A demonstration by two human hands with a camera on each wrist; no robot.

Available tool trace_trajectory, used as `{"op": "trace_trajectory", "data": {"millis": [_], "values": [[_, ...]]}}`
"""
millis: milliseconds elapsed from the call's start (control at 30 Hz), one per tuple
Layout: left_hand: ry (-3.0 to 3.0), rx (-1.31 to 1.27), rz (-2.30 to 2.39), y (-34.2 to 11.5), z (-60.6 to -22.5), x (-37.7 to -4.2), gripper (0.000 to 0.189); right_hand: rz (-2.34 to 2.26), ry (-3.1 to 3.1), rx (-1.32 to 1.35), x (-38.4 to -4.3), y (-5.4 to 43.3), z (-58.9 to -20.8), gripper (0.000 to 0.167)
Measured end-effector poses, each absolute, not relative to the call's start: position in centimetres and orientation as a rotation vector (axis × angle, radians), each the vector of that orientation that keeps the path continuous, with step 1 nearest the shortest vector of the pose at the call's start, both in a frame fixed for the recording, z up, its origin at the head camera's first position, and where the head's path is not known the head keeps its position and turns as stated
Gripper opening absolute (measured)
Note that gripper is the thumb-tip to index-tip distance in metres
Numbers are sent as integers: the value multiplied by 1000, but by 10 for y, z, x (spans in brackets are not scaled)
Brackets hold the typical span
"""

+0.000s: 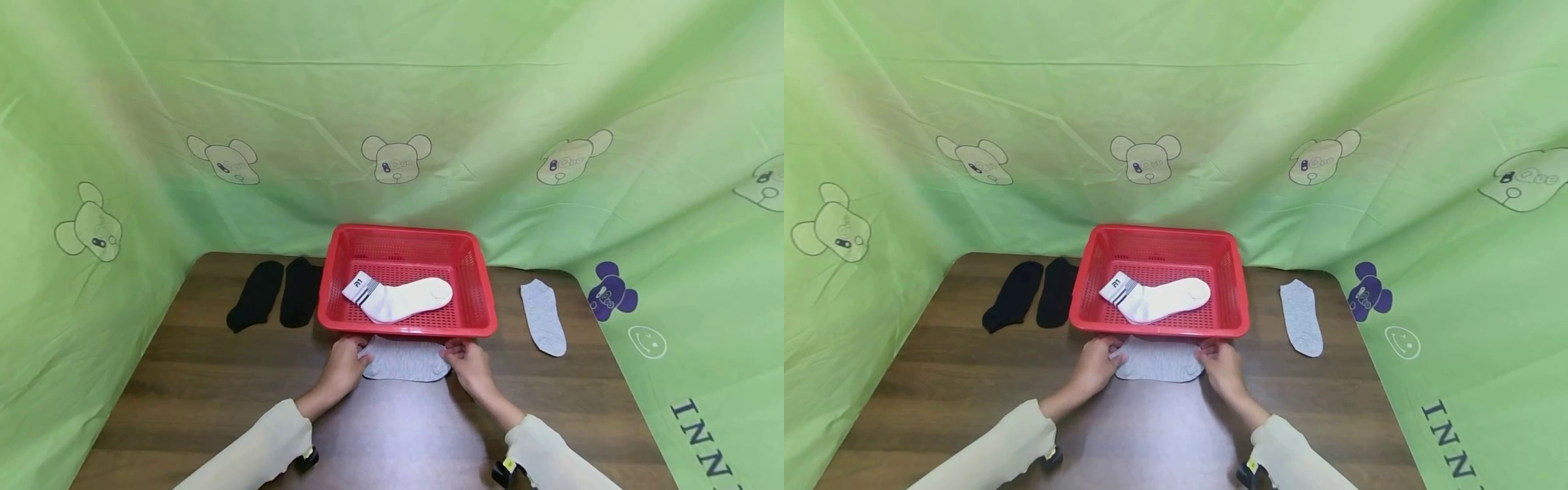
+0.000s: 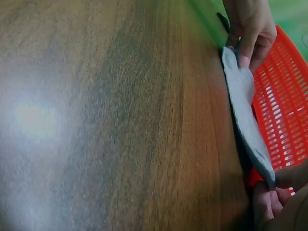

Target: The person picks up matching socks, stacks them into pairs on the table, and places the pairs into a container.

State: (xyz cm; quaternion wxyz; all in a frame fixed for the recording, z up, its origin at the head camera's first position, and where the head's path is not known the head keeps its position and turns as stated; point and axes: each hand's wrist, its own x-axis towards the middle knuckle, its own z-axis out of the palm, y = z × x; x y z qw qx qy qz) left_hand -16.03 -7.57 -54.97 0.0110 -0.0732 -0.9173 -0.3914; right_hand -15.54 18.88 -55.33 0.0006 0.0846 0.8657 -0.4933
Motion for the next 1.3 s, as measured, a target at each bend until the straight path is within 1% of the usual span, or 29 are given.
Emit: {"op": "trace_trajectory", "data": {"millis": [167,333,533,667,767,900,1067,1233,1300], "values": [[-2847,-235,-1188,-77,-551,-159,15,-1520,2773,281,-156,188,-553,16],[-2818,-218,-1179,-78,-552,-160,7,-1481,2837,328,-154,186,-553,17],[-2800,-206,-1180,-81,-549,-163,7,-1517,2836,424,-154,186,-556,23],[-2823,-198,-1136,-85,-543,-164,4,-1553,2800,459,-152,191,-554,28],[-2859,-199,-1059,-90,-537,-161,5,-1562,2770,454,-148,202,-549,29],[-2918,-323,-1035,-98,-522,-151,9,-1399,2880,329,-143,228,-545,25],[-2932,-542,-1202,-104,-494,-138,11,-1104,3155,84,-147,274,-546,23],[-2761,-686,-932,-114,-472,-139,12,-813,3403,-74,-157,317,-547,24],[-2689,-705,-796,-119,-469,-144,18,-693,3466,-113,-159,330,-546,26]]}}
